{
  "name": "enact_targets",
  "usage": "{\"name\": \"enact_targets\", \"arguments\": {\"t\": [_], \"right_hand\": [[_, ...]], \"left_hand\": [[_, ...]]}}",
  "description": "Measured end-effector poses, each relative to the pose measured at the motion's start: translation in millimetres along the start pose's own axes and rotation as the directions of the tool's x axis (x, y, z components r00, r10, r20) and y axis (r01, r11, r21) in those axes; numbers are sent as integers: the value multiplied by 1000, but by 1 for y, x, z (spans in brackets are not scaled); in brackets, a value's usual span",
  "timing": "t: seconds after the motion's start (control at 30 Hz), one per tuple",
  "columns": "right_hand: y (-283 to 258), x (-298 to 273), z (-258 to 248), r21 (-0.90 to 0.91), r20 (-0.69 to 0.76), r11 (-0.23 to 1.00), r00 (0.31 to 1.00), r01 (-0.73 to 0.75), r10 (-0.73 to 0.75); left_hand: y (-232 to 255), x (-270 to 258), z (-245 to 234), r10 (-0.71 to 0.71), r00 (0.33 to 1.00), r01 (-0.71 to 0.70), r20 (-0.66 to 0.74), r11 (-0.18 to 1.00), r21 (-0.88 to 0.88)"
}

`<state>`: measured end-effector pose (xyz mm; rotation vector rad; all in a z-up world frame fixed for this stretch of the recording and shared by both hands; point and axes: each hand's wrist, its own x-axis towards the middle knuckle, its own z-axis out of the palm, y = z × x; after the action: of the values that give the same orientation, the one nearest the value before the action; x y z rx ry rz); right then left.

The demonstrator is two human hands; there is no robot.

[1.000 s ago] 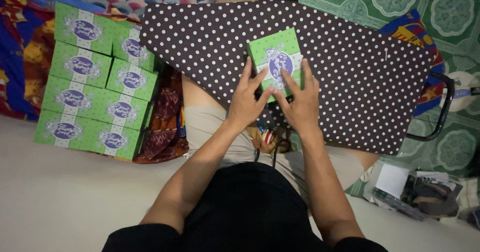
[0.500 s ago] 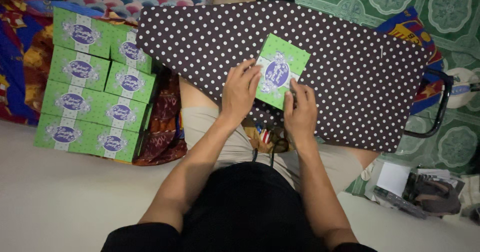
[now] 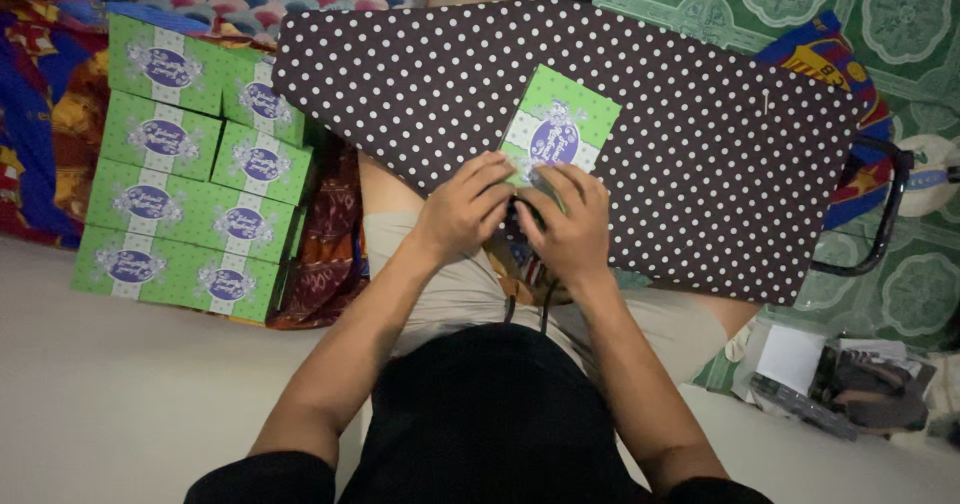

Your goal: The person assembles a small green and purple cardboard box by folding the flaps and tucking them into the slots. They then place the finished box on top of a stack of identical boxes.

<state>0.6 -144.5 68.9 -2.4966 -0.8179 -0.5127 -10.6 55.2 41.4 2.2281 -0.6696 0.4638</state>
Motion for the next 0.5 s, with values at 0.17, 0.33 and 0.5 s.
{"name": "enact_targets", "arguments": {"t": [0.17, 0.33, 0.5], "right_hand": [[4, 0, 13, 33, 8, 998, 998, 54, -55], [12, -7, 4, 51, -8, 992, 994, 113, -112], [21, -16, -9, 82, 5, 992, 995, 99, -99]], "left_hand": [[-6, -1, -1, 45, 998, -46, 32, 999, 26], [-9, -2, 2, 48, 998, -49, 30, 998, 28], [-9, 0, 1, 76, 997, -77, 26, 996, 43]]}}
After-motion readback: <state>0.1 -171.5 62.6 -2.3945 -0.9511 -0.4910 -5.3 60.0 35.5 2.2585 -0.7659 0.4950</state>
